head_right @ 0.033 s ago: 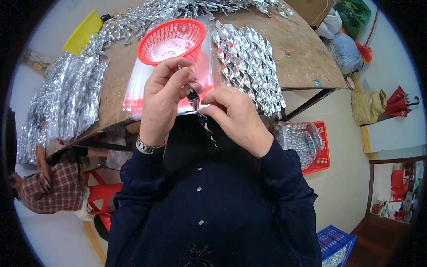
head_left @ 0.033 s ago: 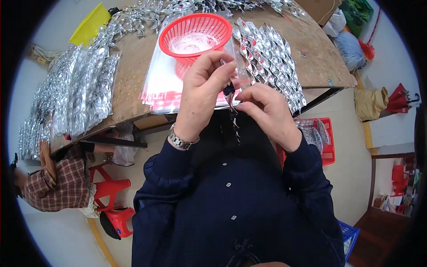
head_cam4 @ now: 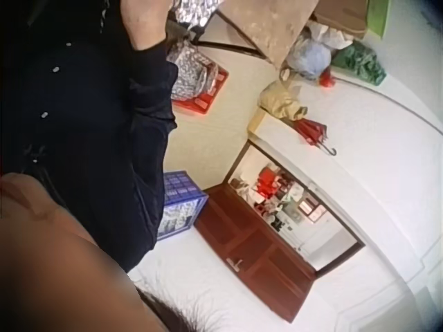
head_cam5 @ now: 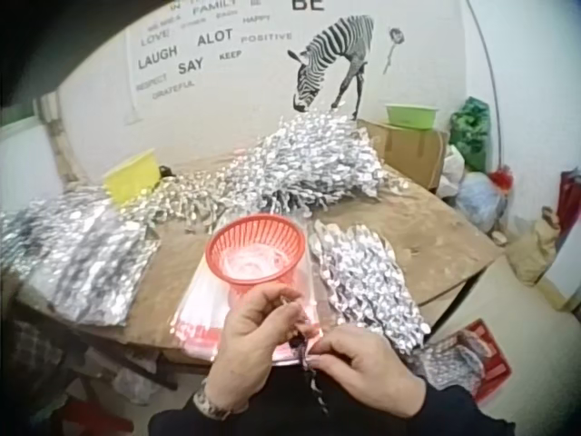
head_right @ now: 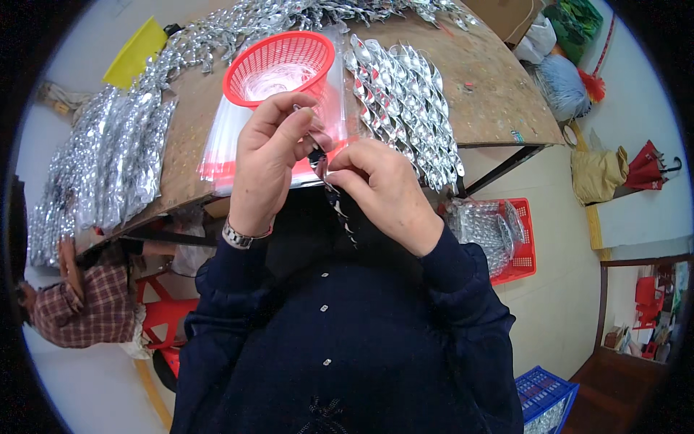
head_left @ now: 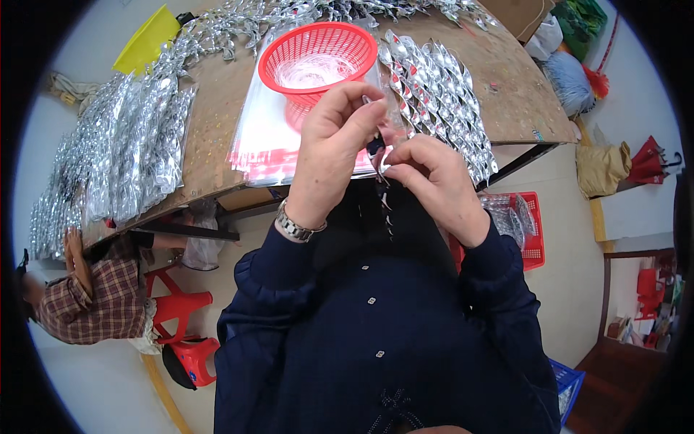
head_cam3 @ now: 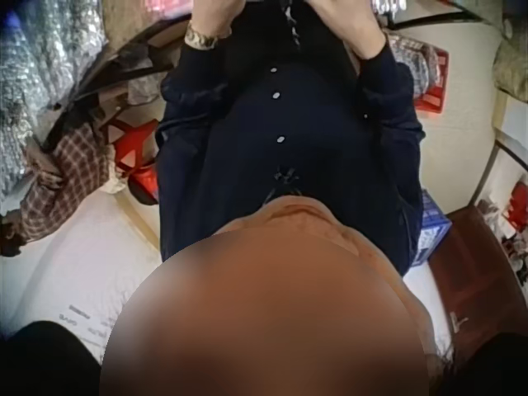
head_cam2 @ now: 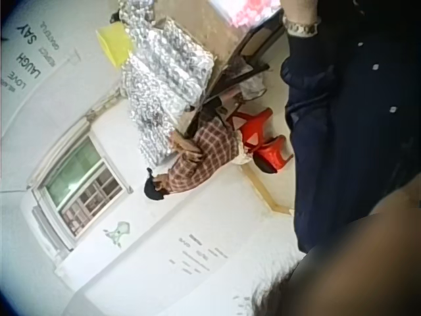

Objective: Assembling or inspecting small silver components at a workbench.

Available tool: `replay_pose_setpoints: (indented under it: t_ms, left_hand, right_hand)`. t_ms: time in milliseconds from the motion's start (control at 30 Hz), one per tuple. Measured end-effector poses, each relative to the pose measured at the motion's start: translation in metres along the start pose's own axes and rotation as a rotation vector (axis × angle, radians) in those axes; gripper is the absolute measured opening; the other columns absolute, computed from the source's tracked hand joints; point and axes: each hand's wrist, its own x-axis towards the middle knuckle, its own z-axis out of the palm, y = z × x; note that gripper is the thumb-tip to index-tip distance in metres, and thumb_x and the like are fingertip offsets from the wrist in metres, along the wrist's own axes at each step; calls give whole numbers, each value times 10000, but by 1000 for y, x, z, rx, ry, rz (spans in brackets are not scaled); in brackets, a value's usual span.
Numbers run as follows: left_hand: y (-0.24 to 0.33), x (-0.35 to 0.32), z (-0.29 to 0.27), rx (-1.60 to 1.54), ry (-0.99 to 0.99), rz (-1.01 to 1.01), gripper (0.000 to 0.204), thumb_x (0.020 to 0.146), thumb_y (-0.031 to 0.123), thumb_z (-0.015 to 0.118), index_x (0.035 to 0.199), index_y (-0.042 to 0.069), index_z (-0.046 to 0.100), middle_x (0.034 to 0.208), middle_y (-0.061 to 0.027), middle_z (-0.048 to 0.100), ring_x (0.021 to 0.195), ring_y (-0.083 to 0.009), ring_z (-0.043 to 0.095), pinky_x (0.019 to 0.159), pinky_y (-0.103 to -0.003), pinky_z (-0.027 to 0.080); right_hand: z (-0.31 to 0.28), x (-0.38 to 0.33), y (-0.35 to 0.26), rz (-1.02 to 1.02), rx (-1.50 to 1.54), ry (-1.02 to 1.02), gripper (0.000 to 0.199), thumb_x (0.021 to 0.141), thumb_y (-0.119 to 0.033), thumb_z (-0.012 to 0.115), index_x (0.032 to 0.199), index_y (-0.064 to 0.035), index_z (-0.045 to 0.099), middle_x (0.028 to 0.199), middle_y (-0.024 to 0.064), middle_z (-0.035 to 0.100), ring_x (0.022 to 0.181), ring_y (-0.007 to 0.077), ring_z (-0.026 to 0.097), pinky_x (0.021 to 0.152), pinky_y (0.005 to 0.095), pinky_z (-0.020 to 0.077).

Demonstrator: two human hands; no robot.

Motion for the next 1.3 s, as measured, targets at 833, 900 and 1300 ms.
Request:
replay_pose_setpoints:
  t_ms: [833,900,1300]
  left_hand:
    - [-17,8,-1,123,-19,0,427,935,60,544,1341,-5,430,1202,-92,533,1043,-164,586,850,-293,526]
    - [-21,0,-5,223,-70,-39,364,933,67,546,1285,-11,494,1193,-91,559,1013,-152,595,846,-287,527]
    - [-10,-21,-26,217,-188,-188,228,948,58,523,1148,-30,587,1025,-57,645,890,-106,616,813,-252,507]
  right_hand:
    - [-54,59,36,317,-44,9,150,882,-142,602,834,0,600,691,14,609,587,62,550,536,214,437]
    - [-60,76,49,294,-43,-17,182,880,-159,598,812,9,602,689,28,623,583,72,564,540,220,450]
    - [-41,153,94,163,-617,-21,176,821,-148,581,800,20,629,674,123,660,623,198,677,579,338,515]
